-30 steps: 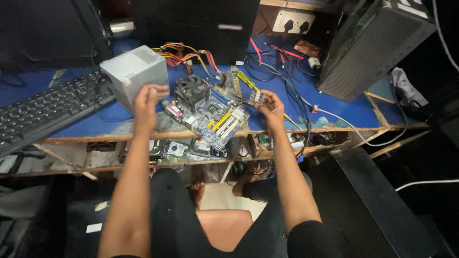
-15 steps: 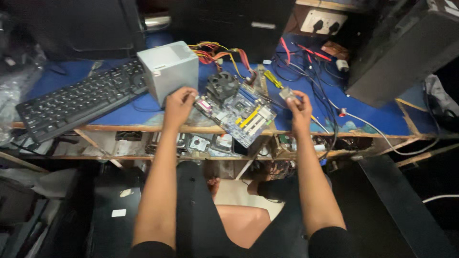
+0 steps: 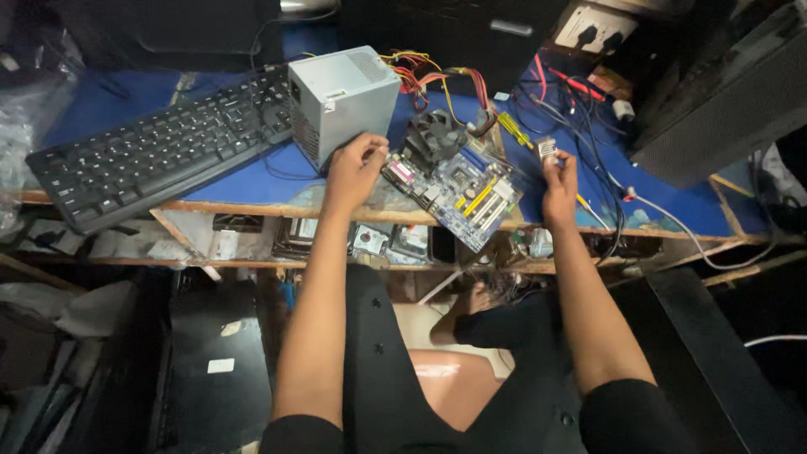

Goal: The person cleans a small electronic component with a white cloth. They repeatedly wipe and rub the component's surfaces while holding it in their hands.

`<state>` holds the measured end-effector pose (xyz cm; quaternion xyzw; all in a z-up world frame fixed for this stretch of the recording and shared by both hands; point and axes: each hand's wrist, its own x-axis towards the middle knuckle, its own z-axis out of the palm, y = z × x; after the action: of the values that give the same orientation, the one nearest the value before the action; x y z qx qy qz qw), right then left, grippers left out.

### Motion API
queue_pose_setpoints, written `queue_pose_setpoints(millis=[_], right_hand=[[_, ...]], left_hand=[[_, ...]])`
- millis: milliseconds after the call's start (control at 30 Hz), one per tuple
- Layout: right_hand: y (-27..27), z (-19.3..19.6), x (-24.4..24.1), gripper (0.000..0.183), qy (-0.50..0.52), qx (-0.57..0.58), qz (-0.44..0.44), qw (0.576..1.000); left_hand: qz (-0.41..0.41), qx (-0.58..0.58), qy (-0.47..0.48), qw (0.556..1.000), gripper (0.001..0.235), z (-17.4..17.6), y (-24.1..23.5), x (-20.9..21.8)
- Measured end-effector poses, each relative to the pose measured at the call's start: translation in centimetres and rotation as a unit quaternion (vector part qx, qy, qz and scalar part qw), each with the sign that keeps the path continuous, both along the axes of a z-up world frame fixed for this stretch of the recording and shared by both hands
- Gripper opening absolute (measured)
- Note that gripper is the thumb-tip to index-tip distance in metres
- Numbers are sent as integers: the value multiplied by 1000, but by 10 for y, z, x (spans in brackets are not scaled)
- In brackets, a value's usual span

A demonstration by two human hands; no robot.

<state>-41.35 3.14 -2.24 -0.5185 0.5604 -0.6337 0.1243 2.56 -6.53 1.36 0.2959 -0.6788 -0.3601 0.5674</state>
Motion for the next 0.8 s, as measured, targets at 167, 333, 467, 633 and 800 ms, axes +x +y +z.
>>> queue_pose_setpoints(millis=[167,333,467,633,800], right_hand=[[-12,5,-3,30,30,-5,21,999],[-1,5,11,29,-18,16,32,999],[12,30,33,31,-21,-37,62,997],[3,73,82,35,67,-14,153,986],[-18,107,117,42,171,59,240,954]], left_hand=[[14,-2,-3,1000,19,4,-6,-3],[-12,36,-9,999,22,5,-4,-3],[-18,51,-25,998,27,9,-1,-7],[-20,35,-52,998,32,17,4,-3],[-13,48,-84,995,36,23,15,1]])
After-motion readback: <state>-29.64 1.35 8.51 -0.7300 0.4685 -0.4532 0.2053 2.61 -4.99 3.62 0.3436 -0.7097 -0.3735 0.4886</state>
